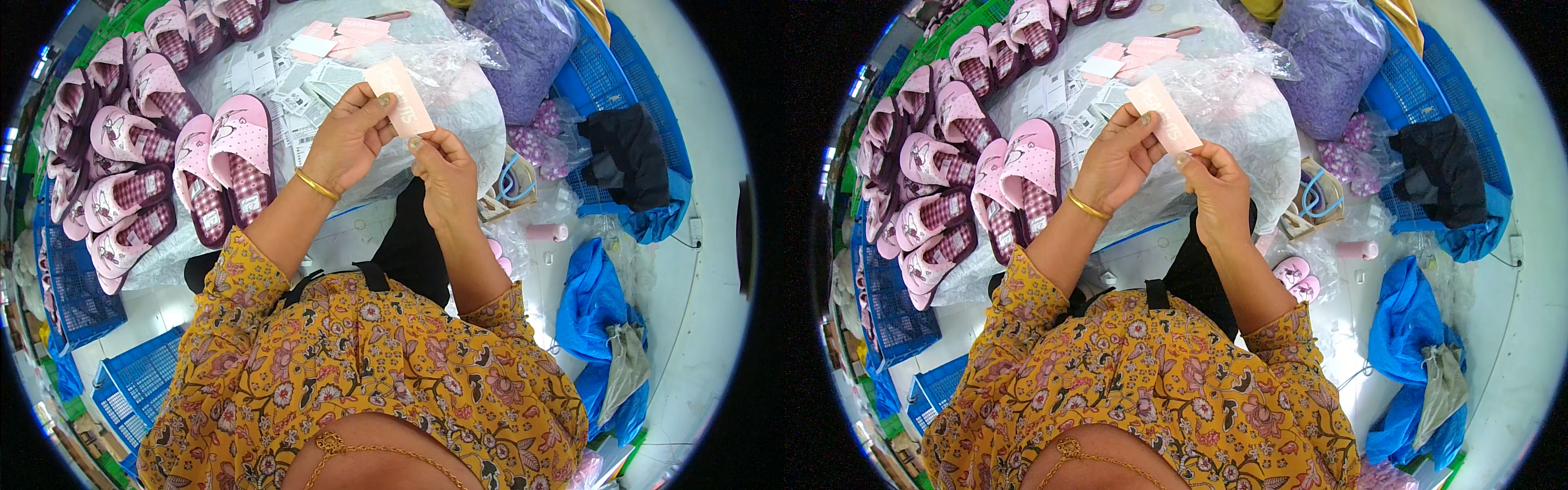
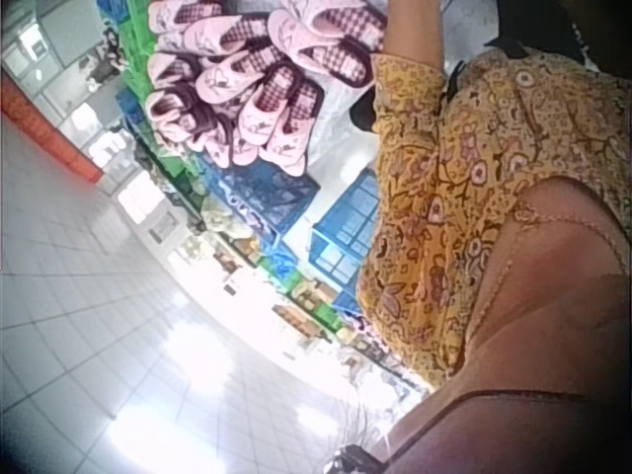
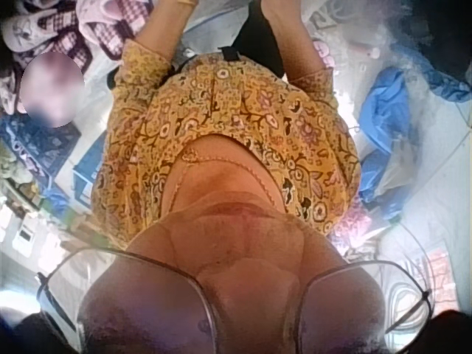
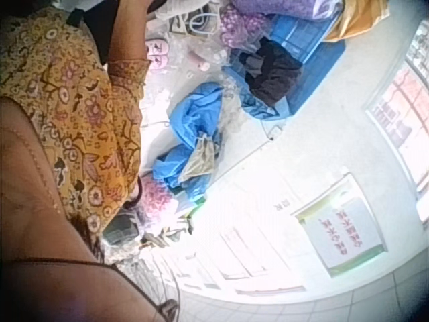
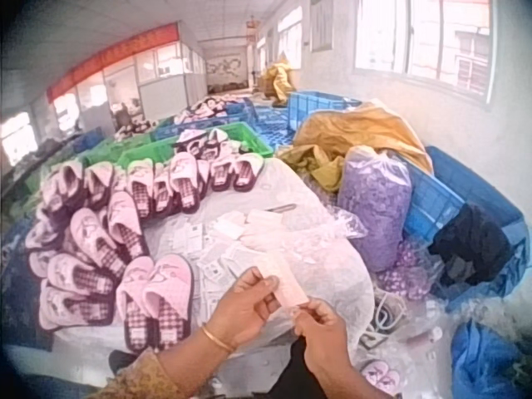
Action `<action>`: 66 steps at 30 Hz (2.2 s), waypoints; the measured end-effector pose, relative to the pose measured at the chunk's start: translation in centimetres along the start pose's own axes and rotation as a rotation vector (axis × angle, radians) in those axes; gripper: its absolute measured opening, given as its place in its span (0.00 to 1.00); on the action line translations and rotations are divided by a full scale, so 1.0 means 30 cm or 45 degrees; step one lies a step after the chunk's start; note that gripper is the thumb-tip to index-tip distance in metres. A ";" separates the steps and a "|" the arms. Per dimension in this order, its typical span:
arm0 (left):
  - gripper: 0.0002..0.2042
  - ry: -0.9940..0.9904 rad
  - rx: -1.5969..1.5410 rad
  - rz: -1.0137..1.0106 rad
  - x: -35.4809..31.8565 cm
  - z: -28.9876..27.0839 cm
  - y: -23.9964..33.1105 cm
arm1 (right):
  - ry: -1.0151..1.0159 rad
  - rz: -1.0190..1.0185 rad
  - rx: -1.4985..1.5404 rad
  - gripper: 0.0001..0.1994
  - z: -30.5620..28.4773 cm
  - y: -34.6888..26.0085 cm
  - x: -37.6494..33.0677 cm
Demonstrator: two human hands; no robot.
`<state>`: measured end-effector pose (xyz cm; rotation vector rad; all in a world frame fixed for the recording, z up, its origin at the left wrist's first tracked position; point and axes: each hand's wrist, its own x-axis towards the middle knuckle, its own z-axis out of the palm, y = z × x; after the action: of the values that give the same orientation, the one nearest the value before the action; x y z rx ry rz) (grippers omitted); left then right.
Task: The person sits on the floor and repeatedly picks up pairs of pink slippers, attaches small white tags to them, and places them back in a pile. The person handles the slippers and tags by hand throughout the clip.
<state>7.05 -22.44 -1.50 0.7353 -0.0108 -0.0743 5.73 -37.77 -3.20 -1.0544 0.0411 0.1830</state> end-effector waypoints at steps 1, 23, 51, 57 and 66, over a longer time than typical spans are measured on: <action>0.04 0.004 -0.006 0.000 -0.003 0.000 0.000 | 0.003 -0.005 0.001 0.10 0.001 0.001 -0.001; 0.07 -0.364 1.542 -0.173 -0.261 -0.114 0.091 | -0.569 -0.140 -1.124 0.08 -0.044 0.018 -0.117; 0.18 -0.015 2.889 0.586 -0.370 -0.215 0.128 | -0.657 0.213 -0.646 0.05 -0.028 0.107 -0.103; 0.09 -0.013 2.930 0.700 -0.365 -0.215 0.145 | -0.622 0.198 -0.606 0.04 -0.035 0.115 -0.107; 0.06 0.038 2.721 0.932 -0.420 -0.166 0.182 | -0.535 0.227 -0.584 0.06 0.008 0.110 -0.104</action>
<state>-4.98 -14.17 -1.31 2.8054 -0.3762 0.7870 2.08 -36.38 -5.55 -1.4496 -0.3006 0.5931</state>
